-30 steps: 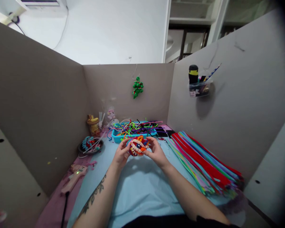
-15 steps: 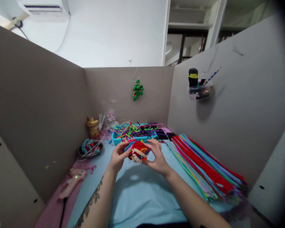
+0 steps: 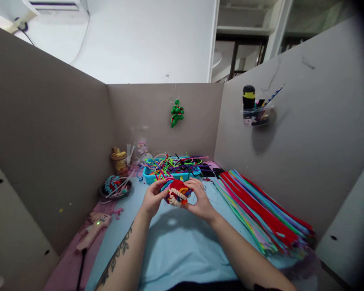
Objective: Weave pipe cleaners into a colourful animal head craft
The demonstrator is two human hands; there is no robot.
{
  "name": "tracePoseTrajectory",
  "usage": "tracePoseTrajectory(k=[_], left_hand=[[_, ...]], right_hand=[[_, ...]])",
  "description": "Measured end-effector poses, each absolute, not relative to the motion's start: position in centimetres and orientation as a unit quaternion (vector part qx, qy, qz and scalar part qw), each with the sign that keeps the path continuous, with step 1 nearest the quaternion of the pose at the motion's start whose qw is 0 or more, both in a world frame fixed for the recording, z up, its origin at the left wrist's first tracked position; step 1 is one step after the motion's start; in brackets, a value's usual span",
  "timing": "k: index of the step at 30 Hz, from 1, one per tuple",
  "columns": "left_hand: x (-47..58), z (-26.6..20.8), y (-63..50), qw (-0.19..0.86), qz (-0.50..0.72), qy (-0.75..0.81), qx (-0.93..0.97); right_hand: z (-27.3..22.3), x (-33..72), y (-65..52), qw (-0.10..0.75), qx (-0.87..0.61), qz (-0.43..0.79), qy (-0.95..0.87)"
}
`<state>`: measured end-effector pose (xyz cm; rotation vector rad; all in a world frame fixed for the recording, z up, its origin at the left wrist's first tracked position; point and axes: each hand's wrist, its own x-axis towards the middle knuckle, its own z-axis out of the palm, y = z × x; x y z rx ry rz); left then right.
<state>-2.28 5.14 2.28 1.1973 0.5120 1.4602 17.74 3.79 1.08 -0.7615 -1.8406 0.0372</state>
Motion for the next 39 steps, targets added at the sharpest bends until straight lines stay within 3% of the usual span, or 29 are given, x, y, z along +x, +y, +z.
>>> tracePoseTrajectory(k=[4,7,10,21,35,39], left_hand=[[-2.4,1.8,5.5,0.632,0.580,0.210,0.470],[-2.3,1.0,6.1,0.683,0.562,0.211,0.417],[-1.9,0.3,6.5,0.712,0.557,0.208,0.374],[-0.5,-0.8,6.9,0.718,0.587,0.160,0.337],[-0.9,-0.3,6.9,0.707,0.605,0.154,0.332],[-1.1,-0.2,6.9,0.702,0.611,0.160,0.330]], right_hand=[[1.1,17.5,4.5,0.549,-0.377,0.144,-0.732],[1.4,17.5,5.1,0.554,-0.346,0.286,-0.702],[2.4,17.7,5.6,0.548,-0.330,0.349,-0.685],[7.1,16.8,5.9,0.479,-0.374,0.272,-0.746],[6.6,16.6,7.8,0.460,-0.328,0.292,-0.772],[7.0,16.7,6.9,0.490,-0.333,0.200,-0.781]])
